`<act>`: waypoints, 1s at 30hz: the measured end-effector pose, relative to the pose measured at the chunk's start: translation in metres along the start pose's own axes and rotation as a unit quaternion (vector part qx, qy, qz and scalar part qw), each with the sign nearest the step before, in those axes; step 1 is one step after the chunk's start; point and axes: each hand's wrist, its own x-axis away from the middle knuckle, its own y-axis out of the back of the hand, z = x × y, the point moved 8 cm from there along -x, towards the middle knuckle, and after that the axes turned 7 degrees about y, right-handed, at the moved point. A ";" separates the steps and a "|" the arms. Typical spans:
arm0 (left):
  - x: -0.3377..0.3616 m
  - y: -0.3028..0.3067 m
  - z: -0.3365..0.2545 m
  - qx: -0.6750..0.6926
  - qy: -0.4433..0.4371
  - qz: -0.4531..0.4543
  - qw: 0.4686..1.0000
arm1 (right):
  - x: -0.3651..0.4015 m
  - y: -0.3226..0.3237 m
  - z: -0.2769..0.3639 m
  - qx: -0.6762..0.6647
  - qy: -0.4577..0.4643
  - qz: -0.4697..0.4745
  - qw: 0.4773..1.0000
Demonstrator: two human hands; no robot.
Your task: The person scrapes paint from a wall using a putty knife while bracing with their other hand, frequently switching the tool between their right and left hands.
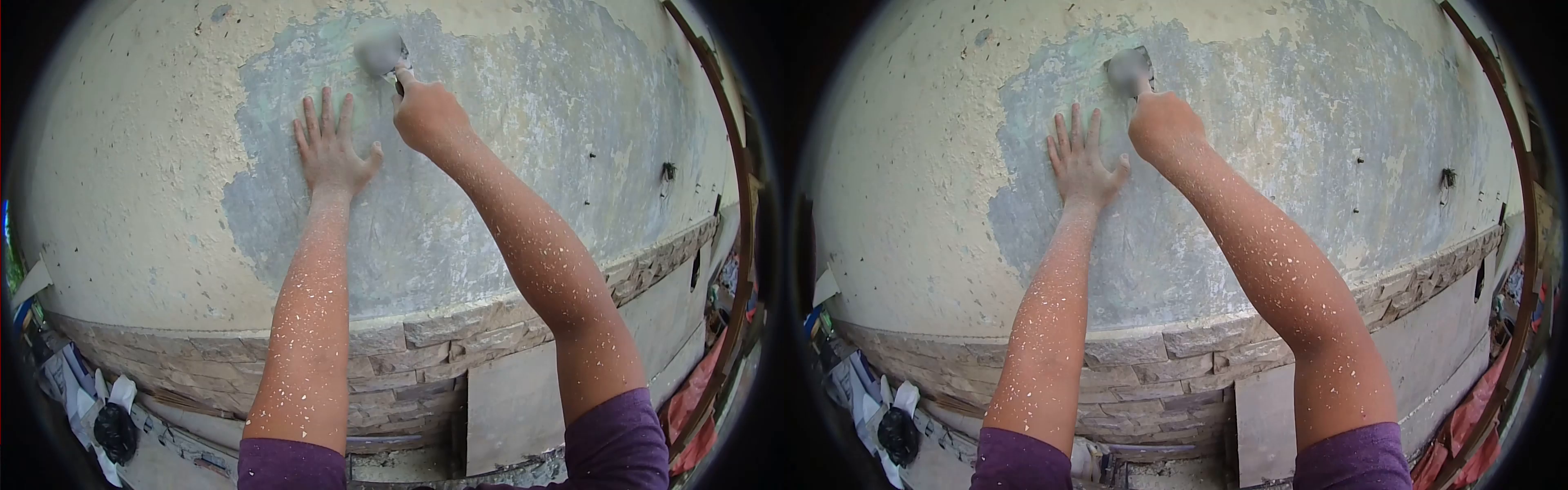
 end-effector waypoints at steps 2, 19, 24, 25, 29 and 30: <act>-0.003 0.001 -0.002 0.009 0.008 -0.006 1.000 | -0.001 0.001 0.011 0.021 0.003 0.003 1.000; 0.056 -0.007 0.043 0.010 0.016 0.054 0.998 | -0.089 -0.001 0.083 -0.047 0.050 -0.052 0.996; 0.056 -0.005 0.043 0.020 0.017 0.048 0.999 | -0.044 -0.021 0.073 0.013 0.040 -0.102 0.994; 0.053 -0.005 0.043 0.019 0.015 0.043 0.999 | -0.049 -0.016 0.074 0.009 0.046 -0.117 0.992; 0.054 -0.005 0.047 0.011 0.011 0.044 0.999 | -0.106 0.007 0.093 -0.063 0.045 -0.019 0.997; 0.057 -0.006 0.045 0.018 0.008 0.042 0.999 | -0.102 0.006 0.095 -0.064 0.045 -0.013 0.997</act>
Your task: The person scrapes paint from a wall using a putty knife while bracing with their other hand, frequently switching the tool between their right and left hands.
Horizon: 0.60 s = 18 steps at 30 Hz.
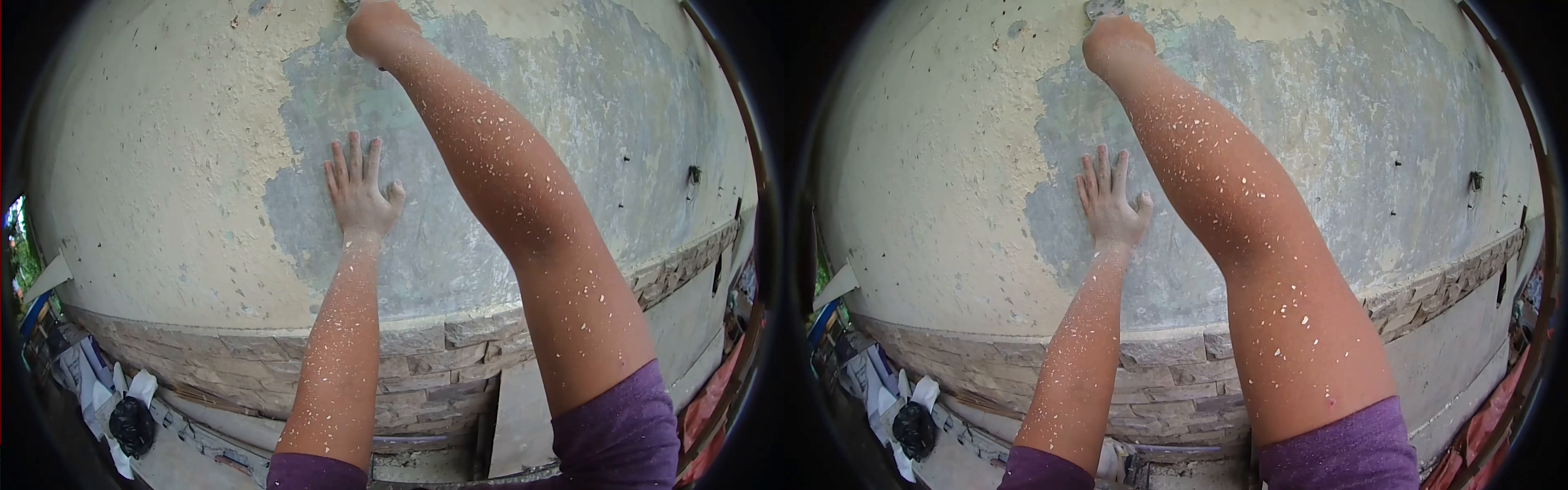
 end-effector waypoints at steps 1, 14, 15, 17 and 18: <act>0.002 -0.002 -0.002 0.001 0.002 0.006 1.000 | 0.008 -0.003 -0.003 -0.005 -0.012 0.009 1.000; 0.007 0.000 0.006 0.056 0.001 -0.040 0.998 | 0.030 -0.048 0.032 0.030 0.036 -0.016 0.999; 0.006 0.001 0.007 0.065 0.001 -0.047 0.997 | 0.048 -0.058 0.031 0.027 0.034 -0.015 0.999; 0.008 -0.001 0.006 0.085 0.012 -0.045 0.995 | 0.086 -0.074 0.030 0.042 0.024 0.008 0.999; 0.010 -0.002 0.007 0.101 0.019 -0.040 0.994 | 0.089 -0.077 0.030 0.031 0.013 0.034 0.999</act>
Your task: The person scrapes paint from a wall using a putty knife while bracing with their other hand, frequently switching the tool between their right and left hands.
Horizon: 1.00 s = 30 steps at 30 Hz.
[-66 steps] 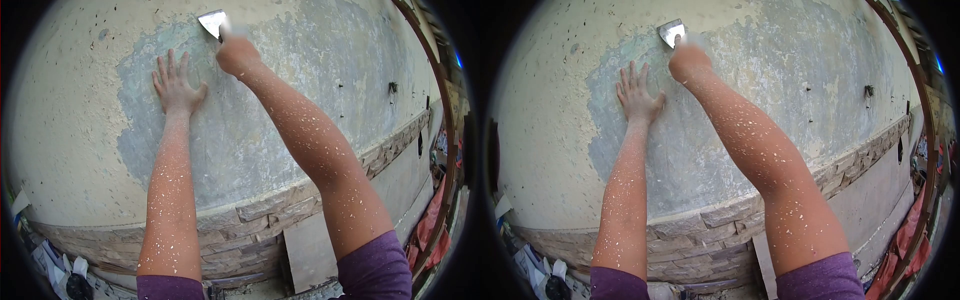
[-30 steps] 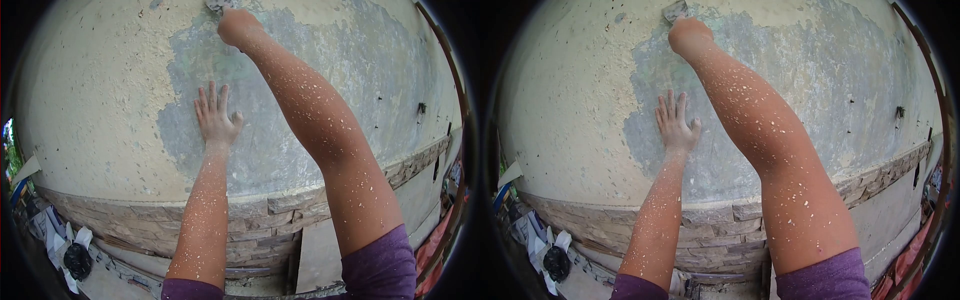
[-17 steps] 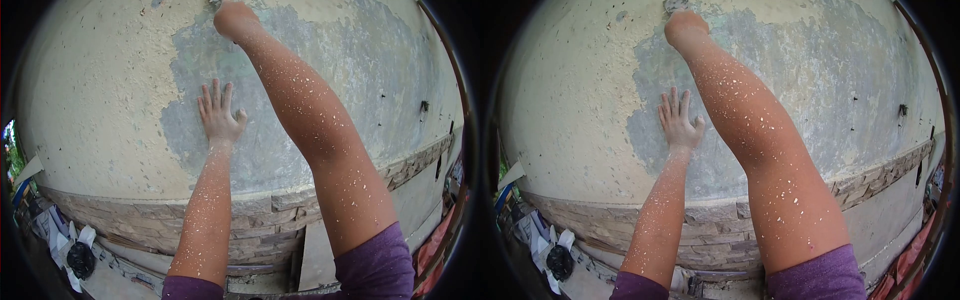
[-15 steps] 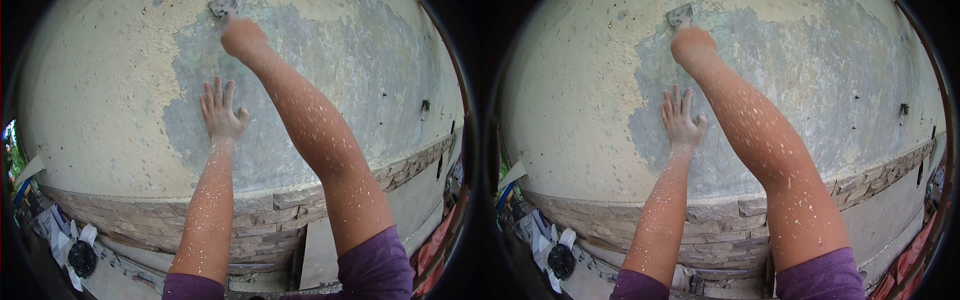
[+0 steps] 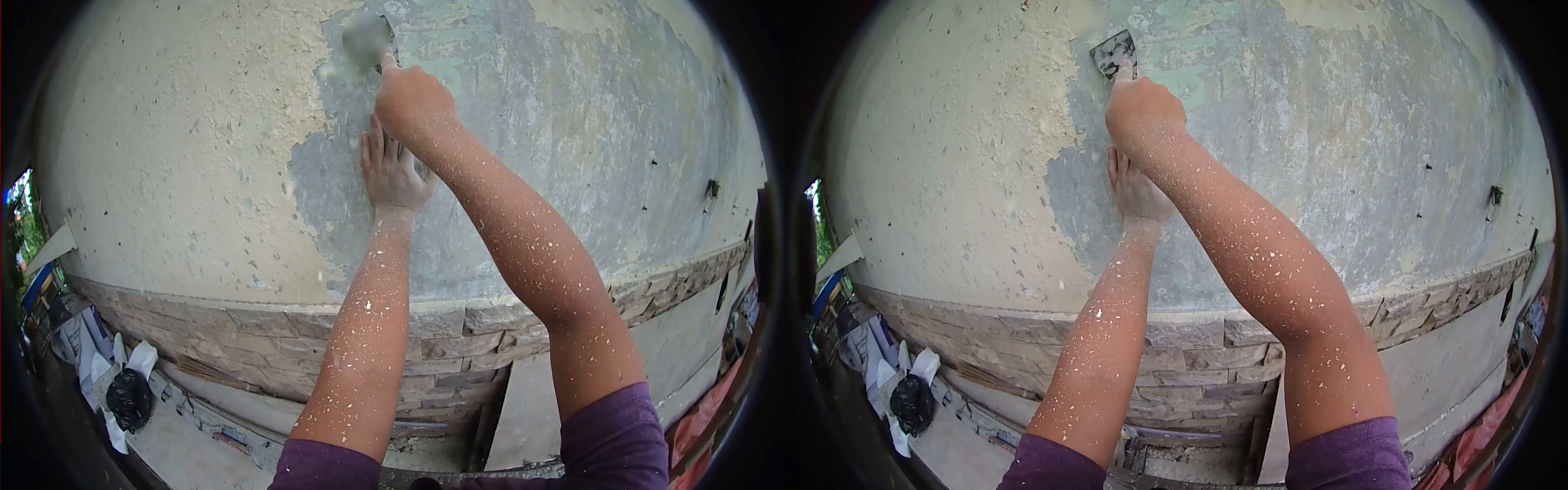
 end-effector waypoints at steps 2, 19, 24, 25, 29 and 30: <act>-0.005 -0.001 0.000 0.015 0.004 0.001 1.000 | -0.029 0.013 0.011 -0.009 0.011 -0.024 1.000; -0.008 0.016 -0.001 0.059 -0.004 -0.026 0.998 | -0.089 0.018 0.069 -0.023 0.044 0.011 0.999; -0.016 0.010 0.000 0.063 -0.038 -0.056 0.996 | -0.014 -0.028 0.049 -0.026 0.037 0.036 0.998; -0.021 0.009 0.001 0.061 -0.045 -0.060 0.995 | -0.014 -0.031 0.052 -0.022 0.045 0.050 0.997; -0.020 0.004 0.011 0.045 -0.051 -0.059 0.996 | -0.081 -0.003 0.082 -0.057 0.079 -0.017 0.995; -0.015 0.002 0.014 0.043 -0.051 -0.054 0.996 | -0.091 0.006 0.090 -0.058 0.081 -0.015 0.995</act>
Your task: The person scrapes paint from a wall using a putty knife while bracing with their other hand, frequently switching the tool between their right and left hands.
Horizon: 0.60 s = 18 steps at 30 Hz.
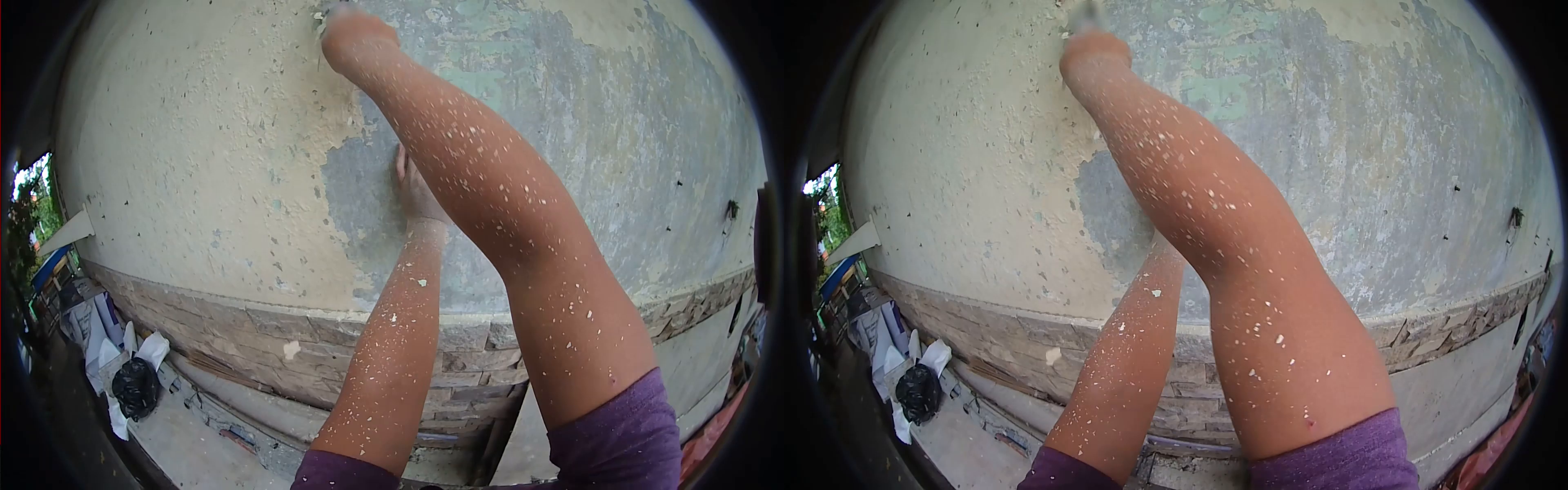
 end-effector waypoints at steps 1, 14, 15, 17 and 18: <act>0.004 -0.002 0.000 0.000 0.001 0.005 1.000 | 0.000 0.003 0.001 -0.001 -0.002 0.004 1.000; 0.011 -0.003 -0.004 -0.018 0.036 0.026 0.999 | -0.058 0.021 -0.026 0.055 -0.007 -0.012 0.998; 0.012 -0.007 -0.001 -0.023 0.047 0.053 0.997 | -0.049 0.022 -0.024 0.058 -0.002 -0.013 0.998; 0.012 0.003 -0.005 -0.005 0.039 0.023 0.999 | 0.001 0.024 -0.031 0.019 -0.052 -0.035 0.998; 0.012 0.003 -0.005 0.000 0.044 0.020 0.999 | 0.019 0.019 -0.032 0.023 -0.052 -0.037 0.998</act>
